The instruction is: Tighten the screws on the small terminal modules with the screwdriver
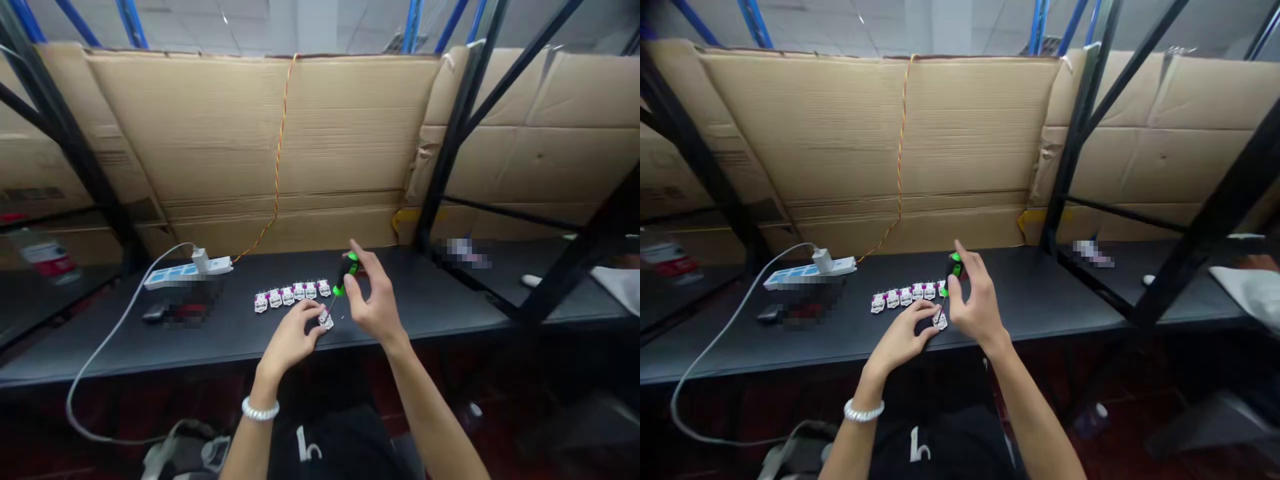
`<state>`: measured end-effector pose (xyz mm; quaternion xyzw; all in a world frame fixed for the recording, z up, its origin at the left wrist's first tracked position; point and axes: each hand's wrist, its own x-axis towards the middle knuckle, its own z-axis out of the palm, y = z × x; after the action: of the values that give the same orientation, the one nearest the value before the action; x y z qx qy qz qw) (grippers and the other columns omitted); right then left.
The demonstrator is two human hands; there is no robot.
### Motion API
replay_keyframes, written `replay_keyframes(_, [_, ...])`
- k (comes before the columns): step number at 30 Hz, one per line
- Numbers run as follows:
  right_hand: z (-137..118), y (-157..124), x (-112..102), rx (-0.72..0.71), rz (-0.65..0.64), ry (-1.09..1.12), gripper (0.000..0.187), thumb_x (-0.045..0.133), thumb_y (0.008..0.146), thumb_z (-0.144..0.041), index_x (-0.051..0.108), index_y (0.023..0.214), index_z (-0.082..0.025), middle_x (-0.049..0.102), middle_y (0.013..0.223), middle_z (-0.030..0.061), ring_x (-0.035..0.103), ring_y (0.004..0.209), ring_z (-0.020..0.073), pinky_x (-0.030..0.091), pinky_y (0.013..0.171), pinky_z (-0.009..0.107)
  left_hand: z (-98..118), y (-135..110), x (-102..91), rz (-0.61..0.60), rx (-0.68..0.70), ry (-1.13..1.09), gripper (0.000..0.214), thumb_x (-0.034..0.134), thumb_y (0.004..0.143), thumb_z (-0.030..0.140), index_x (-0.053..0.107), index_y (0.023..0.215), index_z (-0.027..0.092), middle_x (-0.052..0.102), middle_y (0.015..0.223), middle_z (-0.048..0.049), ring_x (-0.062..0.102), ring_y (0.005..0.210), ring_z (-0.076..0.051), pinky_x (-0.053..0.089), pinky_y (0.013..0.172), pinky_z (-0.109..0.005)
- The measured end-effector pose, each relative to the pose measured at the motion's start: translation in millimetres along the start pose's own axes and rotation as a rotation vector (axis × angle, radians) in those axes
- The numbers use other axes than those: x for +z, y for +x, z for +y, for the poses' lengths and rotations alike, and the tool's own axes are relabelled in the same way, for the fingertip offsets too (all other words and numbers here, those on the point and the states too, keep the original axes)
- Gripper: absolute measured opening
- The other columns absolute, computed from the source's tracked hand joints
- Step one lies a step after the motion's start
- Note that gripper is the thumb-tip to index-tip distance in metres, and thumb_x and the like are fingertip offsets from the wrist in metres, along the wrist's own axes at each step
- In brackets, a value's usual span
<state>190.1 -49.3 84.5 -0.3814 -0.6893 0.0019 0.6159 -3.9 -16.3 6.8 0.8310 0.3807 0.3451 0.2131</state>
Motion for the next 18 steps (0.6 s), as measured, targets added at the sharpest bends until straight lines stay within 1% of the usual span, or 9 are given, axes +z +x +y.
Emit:
replay_keyframes(2, [-0.7,0.4,-0.8,-0.007,-0.014,0.031,0.055,0.054,0.102,-0.02,0.054,0.157,-0.026,0.068,0.13,0.012,0.068,0.114,0.0273,0.061,0.095,0.045,-0.4,-0.2,0.1,0.0,0.003,-0.004,0.029,0.073,0.095,0.019,0.08,0.122,0.023,0.072,0.132,-0.0092,0.07,0.124,-0.029,0.055,0.116,-0.045])
replay_keyframes(3, [-1.1,0.6,-1.1,-0.006,-0.006,0.022,0.054,0.057,0.101,-0.022,0.056,0.155,-0.027,0.067,0.129,0.0121,0.067,0.114,0.0275,0.061,0.093,0.044,-0.7,-0.3,0.1,-0.002,0.008,-0.008,0.028,0.073,0.095,0.019,0.08,0.121,0.024,0.072,0.132,-0.0091,0.07,0.124,-0.028,0.055,0.116,-0.045])
replay_keyframes(5, [-1.3,0.8,-1.3,0.005,0.023,-0.028,0.051,0.066,0.099,-0.027,0.062,0.149,-0.027,0.065,0.121,0.0115,0.066,0.103,0.0263,0.062,0.083,0.042,-1.3,-0.6,0.0,-0.007,0.014,-0.014,0.027,0.072,0.095,0.02,0.08,0.12,0.024,0.072,0.132,-0.009,0.069,0.124,-0.028,0.054,0.116,-0.045])
replay_keyframes(7, [-0.1,1.0,-1.8,0.028,0.042,-0.061,0.049,0.07,0.097,-0.029,0.066,0.145,-0.027,0.062,0.116,0.0102,0.063,0.093,0.0237,0.061,0.077,0.04,-1.8,-0.7,-0.2,-0.011,0.008,-0.019,0.028,0.072,0.096,0.02,0.08,0.122,0.024,0.071,0.133,-0.0093,0.069,0.126,-0.029,0.053,0.117,-0.046])
replay_keyframes(9, [2.6,1.0,-2.9,0.048,0.02,-0.036,0.05,0.065,0.099,-0.028,0.063,0.149,-0.027,0.061,0.118,0.0097,0.064,0.093,0.0227,0.061,0.082,0.041,-1.6,-0.7,-0.5,-0.019,0.003,-0.022,0.03,0.071,0.096,0.02,0.079,0.124,0.024,0.071,0.133,-0.0095,0.068,0.126,-0.029,0.053,0.118,-0.046])
replay_keyframes(12, [6.5,1.3,-4.9,0.043,-0.045,0.068,0.054,0.054,0.104,-0.026,0.054,0.158,-0.028,0.064,0.129,0.0107,0.066,0.112,0.0255,0.059,0.1,0.046,-0.5,-0.6,-0.9,-0.027,-0.008,-0.022,0.03,0.071,0.097,0.02,0.079,0.125,0.023,0.071,0.133,-0.0099,0.068,0.126,-0.029,0.052,0.118,-0.046])
replay_keyframes(13, [7.0,1.4,-5.2,0.035,-0.056,0.096,0.054,0.052,0.105,-0.025,0.053,0.159,-0.028,0.064,0.131,0.011,0.066,0.117,0.0262,0.058,0.102,0.046,-0.2,-0.5,-0.8,-0.029,-0.008,-0.021,0.029,0.071,0.097,0.02,0.079,0.125,0.022,0.071,0.133,-0.01,0.068,0.126,-0.029,0.052,0.118,-0.046])
replay_keyframes(15, [6.5,1.6,-4.9,0.022,-0.053,0.111,0.053,0.053,0.105,-0.026,0.055,0.158,-0.028,0.064,0.132,0.0114,0.065,0.118,0.0267,0.059,0.1,0.045,-0.1,-0.5,-0.6,-0.029,-0.007,-0.017,0.029,0.071,0.097,0.021,0.078,0.125,0.022,0.071,0.133,-0.01,0.068,0.126,-0.028,0.052,0.118,-0.046])
replay_keyframes(18, [3.8,1.7,-3.3,0.02,-0.008,0.042,0.052,0.069,0.098,-0.031,0.063,0.15,-0.028,0.06,0.124,0.01,0.064,0.104,0.024,0.06,0.088,0.04,-1.0,-0.4,0.0,-0.018,0.011,-0.009,0.03,0.072,0.095,0.018,0.079,0.124,0.023,0.071,0.133,-0.0093,0.068,0.125,-0.028,0.053,0.117,-0.044])
